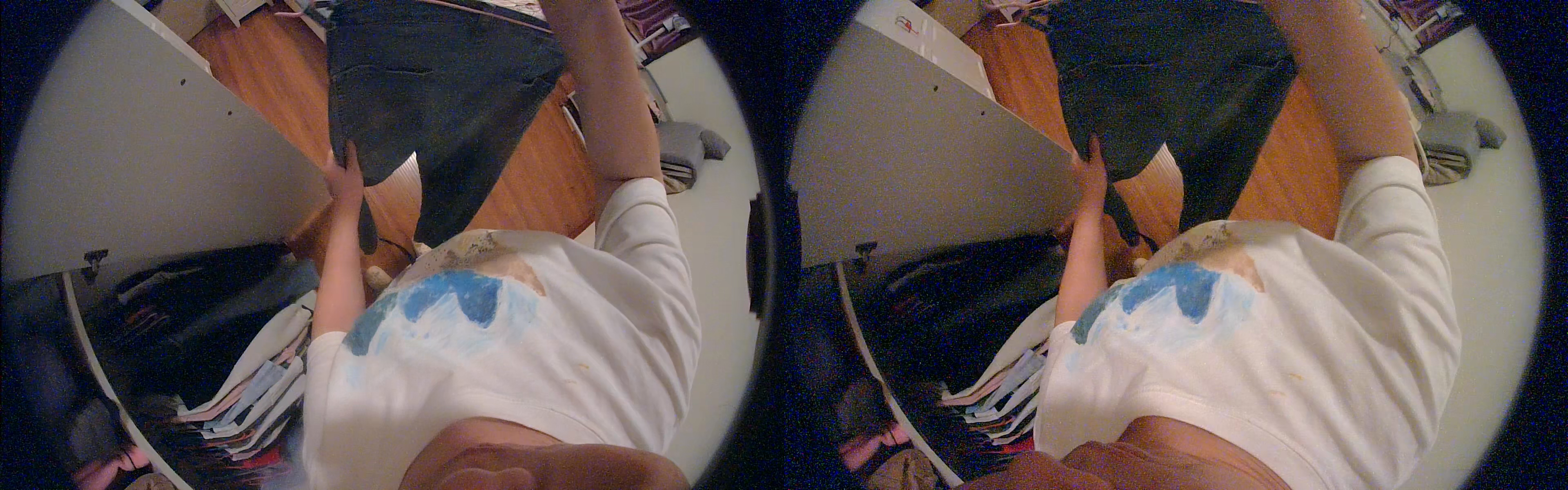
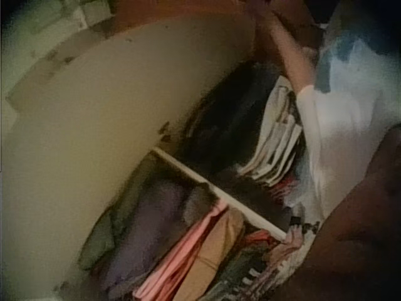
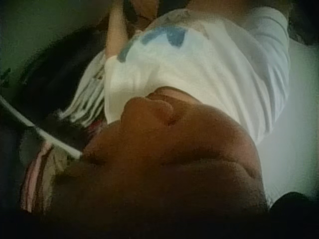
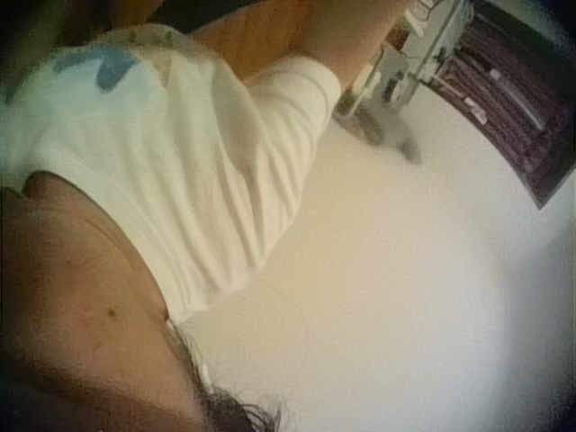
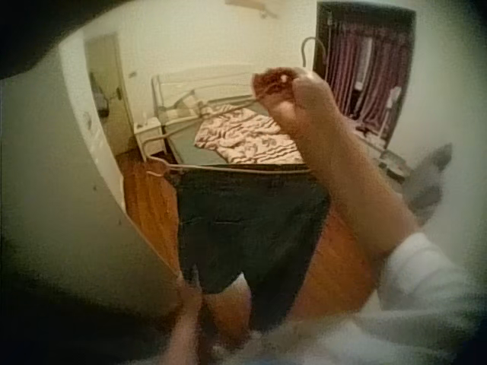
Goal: The person removes a striped shirt from a hanger and places it on a shelf. They then remove a pair of jeans and a pair of black shorts from hangers, briefly inspecting each item before placing them on a bed.
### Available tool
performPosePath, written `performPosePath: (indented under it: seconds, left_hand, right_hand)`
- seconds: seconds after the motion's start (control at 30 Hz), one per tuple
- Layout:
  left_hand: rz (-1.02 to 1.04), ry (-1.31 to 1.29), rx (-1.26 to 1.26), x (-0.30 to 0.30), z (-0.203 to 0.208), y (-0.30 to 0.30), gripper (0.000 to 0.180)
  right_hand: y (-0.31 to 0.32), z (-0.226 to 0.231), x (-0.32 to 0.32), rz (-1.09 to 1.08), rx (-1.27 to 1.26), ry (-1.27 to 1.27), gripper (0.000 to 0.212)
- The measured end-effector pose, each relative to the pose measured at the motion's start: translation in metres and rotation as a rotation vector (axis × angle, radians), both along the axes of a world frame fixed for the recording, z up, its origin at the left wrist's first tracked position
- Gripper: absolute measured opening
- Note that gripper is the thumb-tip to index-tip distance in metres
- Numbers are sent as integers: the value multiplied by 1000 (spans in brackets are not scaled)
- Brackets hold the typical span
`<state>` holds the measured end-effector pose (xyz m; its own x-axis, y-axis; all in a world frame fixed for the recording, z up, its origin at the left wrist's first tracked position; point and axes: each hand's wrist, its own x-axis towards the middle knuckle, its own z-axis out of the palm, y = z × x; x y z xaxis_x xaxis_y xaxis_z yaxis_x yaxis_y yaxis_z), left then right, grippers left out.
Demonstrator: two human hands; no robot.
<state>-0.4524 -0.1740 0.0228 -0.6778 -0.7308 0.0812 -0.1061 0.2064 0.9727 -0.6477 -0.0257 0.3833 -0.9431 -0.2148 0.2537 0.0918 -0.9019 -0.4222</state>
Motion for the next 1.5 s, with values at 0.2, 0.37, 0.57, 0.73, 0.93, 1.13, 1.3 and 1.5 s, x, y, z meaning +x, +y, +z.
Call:
performPosePath:
  seconds: [0.2,0.37,0.57,0.73,0.93,1.13,1.3,1.5]
  left_hand:
    - [46,287,-156,-27,55,20,48]
    - [-228,110,129,-41,56,10,54]
    - [43,99,-173,-31,75,-12,56]
    - [306,501,-672,-31,77,15,38]
    - [-600,744,-794,-57,137,127,32]
    - [-763,-47,-555,-109,124,124,68]
    - [-987,-613,-841,-111,74,116,77]
    - [-640,316,-672,-63,68,111,33]
  right_hand:
    - [-45,-17,89,118,106,294,21]
    - [-16,-15,59,138,171,582,32]
    - [-18,-24,34,188,480,730,29]
    - [-22,-24,44,72,583,650,26]
    - [-55,-38,61,42,462,746,23]
    - [-66,-47,87,205,399,592,24]
    - [-53,-69,100,246,411,378,30]
    - [-50,-85,56,418,382,259,32]
